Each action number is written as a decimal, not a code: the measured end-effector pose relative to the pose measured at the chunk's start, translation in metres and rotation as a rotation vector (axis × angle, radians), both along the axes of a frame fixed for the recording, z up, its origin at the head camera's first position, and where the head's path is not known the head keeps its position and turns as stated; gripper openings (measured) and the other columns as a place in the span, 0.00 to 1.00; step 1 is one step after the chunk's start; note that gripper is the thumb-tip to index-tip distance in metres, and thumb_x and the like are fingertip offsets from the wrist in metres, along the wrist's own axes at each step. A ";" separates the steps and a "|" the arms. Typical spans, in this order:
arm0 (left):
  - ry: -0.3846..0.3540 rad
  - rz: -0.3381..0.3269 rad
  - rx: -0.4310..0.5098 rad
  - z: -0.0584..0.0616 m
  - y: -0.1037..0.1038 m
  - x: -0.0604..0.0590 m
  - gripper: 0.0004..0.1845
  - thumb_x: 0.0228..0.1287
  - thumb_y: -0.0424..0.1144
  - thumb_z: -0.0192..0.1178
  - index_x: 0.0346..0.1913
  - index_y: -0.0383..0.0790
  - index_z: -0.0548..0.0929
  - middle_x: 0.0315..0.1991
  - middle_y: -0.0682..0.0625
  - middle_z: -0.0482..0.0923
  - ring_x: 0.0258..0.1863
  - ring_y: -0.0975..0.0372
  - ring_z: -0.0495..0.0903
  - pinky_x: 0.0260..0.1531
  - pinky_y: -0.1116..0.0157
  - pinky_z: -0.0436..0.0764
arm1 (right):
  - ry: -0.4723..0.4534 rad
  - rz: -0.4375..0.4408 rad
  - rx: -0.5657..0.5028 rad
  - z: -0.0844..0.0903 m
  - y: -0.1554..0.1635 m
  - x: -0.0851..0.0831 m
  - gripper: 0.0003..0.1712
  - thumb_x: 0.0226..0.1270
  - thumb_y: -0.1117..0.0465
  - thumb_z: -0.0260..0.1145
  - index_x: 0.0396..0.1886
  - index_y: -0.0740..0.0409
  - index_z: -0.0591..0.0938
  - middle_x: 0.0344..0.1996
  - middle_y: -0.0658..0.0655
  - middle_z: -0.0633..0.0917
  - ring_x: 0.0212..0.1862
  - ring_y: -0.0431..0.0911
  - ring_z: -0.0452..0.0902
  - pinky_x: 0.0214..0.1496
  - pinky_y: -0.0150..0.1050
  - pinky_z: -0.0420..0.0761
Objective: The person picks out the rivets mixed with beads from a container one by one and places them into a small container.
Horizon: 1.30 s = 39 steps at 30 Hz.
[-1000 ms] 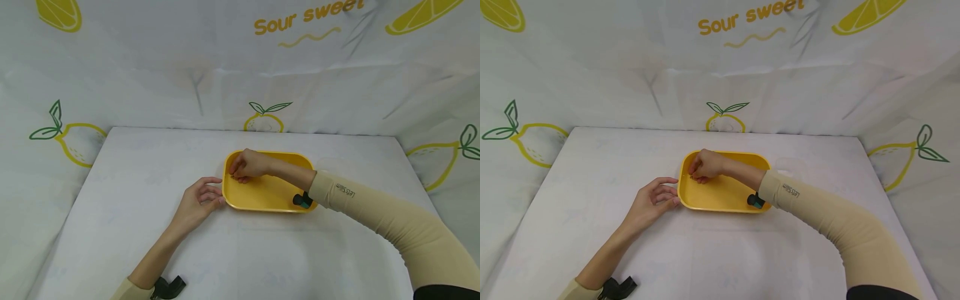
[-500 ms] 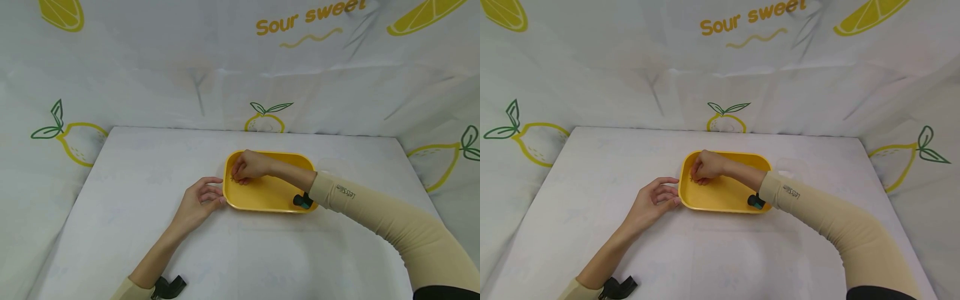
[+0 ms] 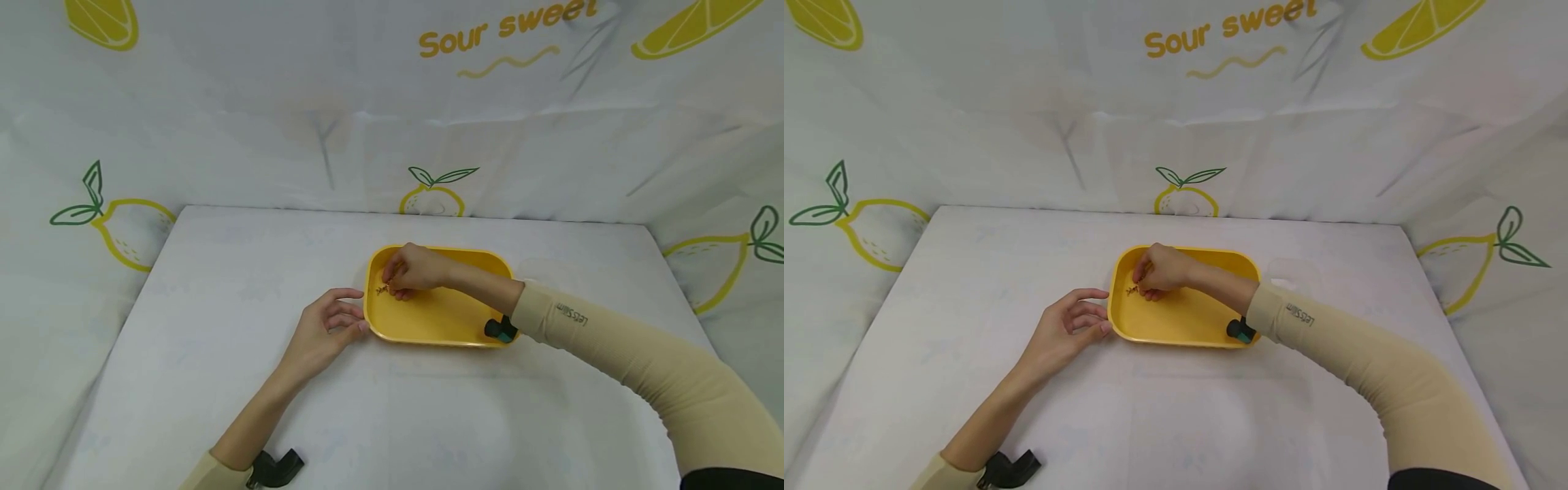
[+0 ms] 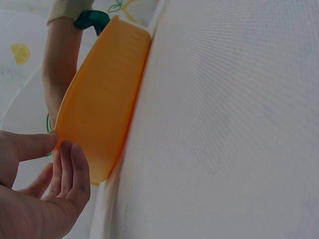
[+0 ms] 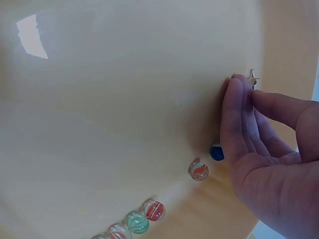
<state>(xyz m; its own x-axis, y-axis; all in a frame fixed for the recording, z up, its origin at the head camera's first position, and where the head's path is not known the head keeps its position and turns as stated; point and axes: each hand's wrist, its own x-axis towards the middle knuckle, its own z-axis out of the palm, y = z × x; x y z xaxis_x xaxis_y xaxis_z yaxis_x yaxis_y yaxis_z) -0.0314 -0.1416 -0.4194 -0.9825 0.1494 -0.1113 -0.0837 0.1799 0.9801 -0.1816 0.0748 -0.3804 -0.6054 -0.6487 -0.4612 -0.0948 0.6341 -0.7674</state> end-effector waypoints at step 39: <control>-0.023 -0.002 0.016 0.000 0.000 0.000 0.27 0.67 0.31 0.73 0.67 0.41 0.80 0.50 0.38 0.89 0.45 0.50 0.92 0.47 0.72 0.85 | -0.144 -0.152 -0.038 -0.005 0.006 0.006 0.13 0.77 0.70 0.68 0.55 0.72 0.88 0.40 0.61 0.93 0.33 0.39 0.90 0.45 0.39 0.93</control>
